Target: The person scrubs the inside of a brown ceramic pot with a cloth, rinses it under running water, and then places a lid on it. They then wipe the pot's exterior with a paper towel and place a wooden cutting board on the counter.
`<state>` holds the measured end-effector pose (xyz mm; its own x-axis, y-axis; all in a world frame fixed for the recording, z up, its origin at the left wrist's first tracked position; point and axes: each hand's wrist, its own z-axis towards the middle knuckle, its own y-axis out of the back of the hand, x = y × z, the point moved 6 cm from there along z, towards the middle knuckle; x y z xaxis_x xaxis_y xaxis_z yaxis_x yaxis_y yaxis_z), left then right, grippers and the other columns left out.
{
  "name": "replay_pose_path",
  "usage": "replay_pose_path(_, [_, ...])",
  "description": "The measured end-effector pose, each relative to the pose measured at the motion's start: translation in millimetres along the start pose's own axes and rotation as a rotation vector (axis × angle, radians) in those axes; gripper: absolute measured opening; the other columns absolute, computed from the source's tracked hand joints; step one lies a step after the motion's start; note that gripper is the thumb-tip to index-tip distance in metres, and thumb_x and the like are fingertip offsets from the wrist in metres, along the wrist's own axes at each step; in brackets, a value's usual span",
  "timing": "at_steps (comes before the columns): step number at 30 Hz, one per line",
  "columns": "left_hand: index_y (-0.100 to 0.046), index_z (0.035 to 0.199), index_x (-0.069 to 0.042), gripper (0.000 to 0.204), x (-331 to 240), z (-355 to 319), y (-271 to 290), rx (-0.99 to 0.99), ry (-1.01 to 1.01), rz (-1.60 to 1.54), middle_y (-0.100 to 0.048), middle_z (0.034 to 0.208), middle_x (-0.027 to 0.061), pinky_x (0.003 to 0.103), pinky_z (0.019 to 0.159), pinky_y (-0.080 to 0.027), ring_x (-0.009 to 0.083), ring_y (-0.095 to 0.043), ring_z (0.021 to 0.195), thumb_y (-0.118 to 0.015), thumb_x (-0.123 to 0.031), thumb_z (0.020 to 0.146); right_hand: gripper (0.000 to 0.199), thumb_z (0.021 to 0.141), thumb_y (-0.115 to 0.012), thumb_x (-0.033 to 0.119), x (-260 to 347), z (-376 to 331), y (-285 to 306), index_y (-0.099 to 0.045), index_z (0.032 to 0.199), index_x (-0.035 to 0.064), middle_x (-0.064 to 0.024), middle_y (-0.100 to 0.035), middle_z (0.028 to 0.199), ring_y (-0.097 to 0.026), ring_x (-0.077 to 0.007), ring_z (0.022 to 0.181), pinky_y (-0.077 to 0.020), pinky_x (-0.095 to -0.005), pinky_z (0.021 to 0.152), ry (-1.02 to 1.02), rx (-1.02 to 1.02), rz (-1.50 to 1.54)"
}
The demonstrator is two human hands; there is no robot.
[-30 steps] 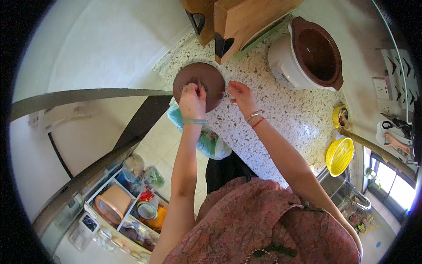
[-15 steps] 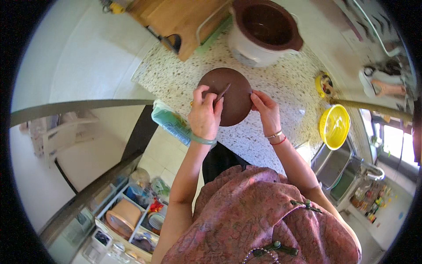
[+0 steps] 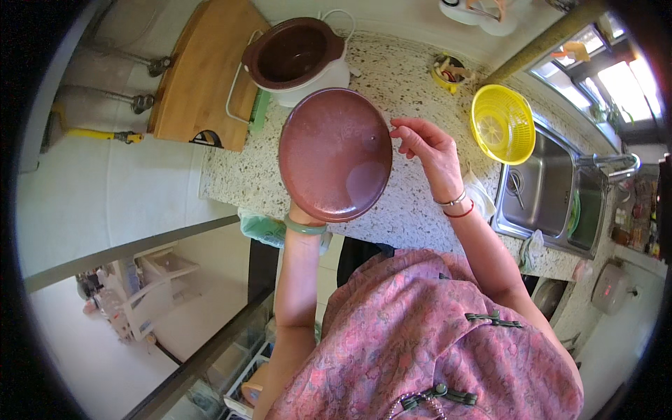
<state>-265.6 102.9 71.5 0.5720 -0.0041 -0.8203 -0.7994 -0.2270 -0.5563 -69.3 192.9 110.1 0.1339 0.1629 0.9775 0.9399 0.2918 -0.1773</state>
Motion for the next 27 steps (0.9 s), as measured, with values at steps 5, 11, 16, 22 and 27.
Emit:
replay_pose_path(5, [-0.039, 0.138, -0.004, 0.05, -3.2, -6.6, -55.5, 0.102, 0.172, -0.576, -0.048, 0.135, 0.0114, 0.038, 0.1, -0.042, 0.022, -0.048, 0.121, -0.057, -0.013, 0.092, 0.025, 0.088, -0.066, 0.021, 0.3, -9.3, 26.2, -0.066, 0.105, 0.0033, 0.0024, -0.065, 0.088, -0.051, -0.004, 0.07, -0.043, -0.0192, 0.064, 0.022, -0.119, 0.002])
replay_pose_path(11, [-0.049, 0.128, -0.004, 0.04, -1.4, 2.3, -35.9, 0.001, 0.084, -0.017, -0.057, 0.124, 0.0091, 0.032, 0.09, -0.047, 0.0166, -0.056, 0.107, -0.059, -0.009, 0.09, 0.025, 0.087, -0.068, 0.023, 5.4, -6.6, 32.3, -0.067, 0.104, 0.0046, 0.0029, -0.064, 0.087, -0.051, -0.0033, 0.07, -0.0423, -0.0189, 0.061, 0.026, -0.13, -0.015])
replay_pose_path(16, [-0.062, 0.111, -0.002, 0.023, -42.3, 20.1, -46.7, -0.067, 0.024, 0.52, -0.065, 0.111, 0.0063, 0.03, 0.076, -0.051, 0.014, -0.062, 0.092, -0.06, -0.008, 0.089, 0.024, 0.088, -0.067, 0.023, 22.7, 10.3, 31.1, -0.068, 0.102, 0.0044, 0.0028, -0.064, 0.084, -0.051, -0.0033, 0.069, -0.0419, -0.0185, 0.06, 0.111, -0.154, 0.034])
replay_pose_path(22, [-0.064, 0.089, -0.006, 0.018, -102.3, 47.3, -69.7, -0.261, -0.687, 1.454, -0.067, 0.106, 0.0059, 0.036, 0.074, -0.049, 0.0282, -0.06, 0.087, -0.068, -0.021, 0.08, 0.022, 0.086, -0.069, 0.018, 44.0, 36.5, 0.5, -0.067, 0.102, 0.002, 0.0023, -0.064, 0.083, -0.049, -0.0027, 0.065, -0.0417, -0.0184, 0.058, 0.215, -0.134, -0.102])
replay_pose_path(27, [-0.064, 0.087, -0.007, 0.016, -129.2, 90.4, -57.0, -0.286, -0.796, 1.646, -0.068, 0.106, 0.0036, 0.037, 0.073, -0.05, 0.0274, -0.061, 0.088, -0.067, -0.022, 0.081, 0.027, 0.081, -0.071, 0.011, 26.4, 76.7, -34.8, -0.065, 0.107, 0.0053, -0.0007, -0.063, 0.085, -0.052, -0.0053, 0.063, -0.0444, -0.0208, 0.059, 0.316, -0.088, -0.211])
